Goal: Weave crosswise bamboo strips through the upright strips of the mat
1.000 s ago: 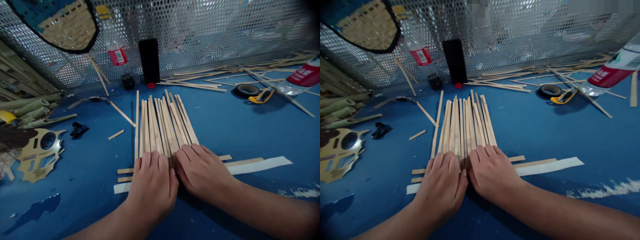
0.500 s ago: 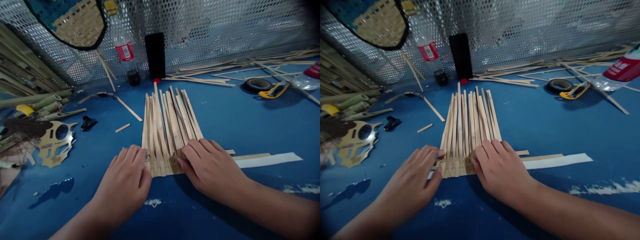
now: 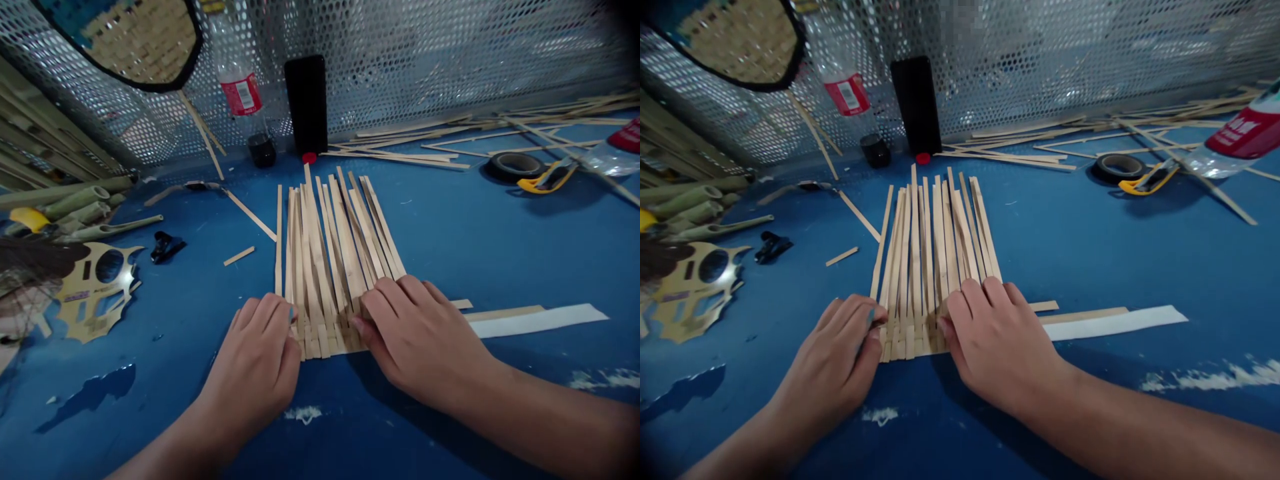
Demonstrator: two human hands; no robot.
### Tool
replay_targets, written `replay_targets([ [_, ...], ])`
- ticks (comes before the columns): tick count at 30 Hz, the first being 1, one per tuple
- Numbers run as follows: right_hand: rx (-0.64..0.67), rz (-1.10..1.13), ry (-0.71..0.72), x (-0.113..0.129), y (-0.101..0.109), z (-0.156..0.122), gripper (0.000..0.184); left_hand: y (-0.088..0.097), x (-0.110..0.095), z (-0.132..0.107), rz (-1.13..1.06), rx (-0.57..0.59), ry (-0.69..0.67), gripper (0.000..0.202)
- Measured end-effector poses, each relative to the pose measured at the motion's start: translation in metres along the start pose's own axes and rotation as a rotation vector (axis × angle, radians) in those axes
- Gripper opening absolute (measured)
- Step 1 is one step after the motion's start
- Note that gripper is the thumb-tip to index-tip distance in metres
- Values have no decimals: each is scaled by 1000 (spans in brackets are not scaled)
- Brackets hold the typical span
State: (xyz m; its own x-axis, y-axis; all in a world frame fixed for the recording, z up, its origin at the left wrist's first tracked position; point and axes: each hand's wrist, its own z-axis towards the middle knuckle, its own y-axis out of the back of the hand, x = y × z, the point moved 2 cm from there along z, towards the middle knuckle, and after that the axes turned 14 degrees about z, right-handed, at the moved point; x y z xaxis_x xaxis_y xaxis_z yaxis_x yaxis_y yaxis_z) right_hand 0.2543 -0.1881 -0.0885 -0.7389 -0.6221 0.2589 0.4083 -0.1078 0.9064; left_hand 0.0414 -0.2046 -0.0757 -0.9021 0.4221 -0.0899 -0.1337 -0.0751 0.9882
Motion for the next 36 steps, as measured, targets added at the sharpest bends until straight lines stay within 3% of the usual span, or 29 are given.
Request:
replay_targets([
  [7, 3, 42, 15, -2, -3, 4, 22, -9, 8, 3, -7, -31, -35, 28],
  [14, -7, 98, 30, 0, -4, 2, 21, -9, 10, 4, -8, -23, -55, 24],
  [18, 66, 206, 30, -8, 5, 3, 19, 6, 20, 0, -66, 15, -29, 17],
  [23, 95, 424, -132, -47, 40, -2, 21, 36, 29, 0, -6, -140, 6, 16],
  [26, 127, 424, -169, -58, 49, -12, 23, 35, 6, 3, -47, -77, -149, 19],
  [29, 199, 375, -113, -51, 42, -20, 18, 18, -31, 4, 38, 21, -381, 25],
  [32, 198, 343, -94, -44, 32, -24, 13, 1, -55, 10, 228, -16, -368, 38],
  [36, 255, 434, -71, -47, 30, -24, 14, -6, -64, 20, 335, -60, -274, 38],
])
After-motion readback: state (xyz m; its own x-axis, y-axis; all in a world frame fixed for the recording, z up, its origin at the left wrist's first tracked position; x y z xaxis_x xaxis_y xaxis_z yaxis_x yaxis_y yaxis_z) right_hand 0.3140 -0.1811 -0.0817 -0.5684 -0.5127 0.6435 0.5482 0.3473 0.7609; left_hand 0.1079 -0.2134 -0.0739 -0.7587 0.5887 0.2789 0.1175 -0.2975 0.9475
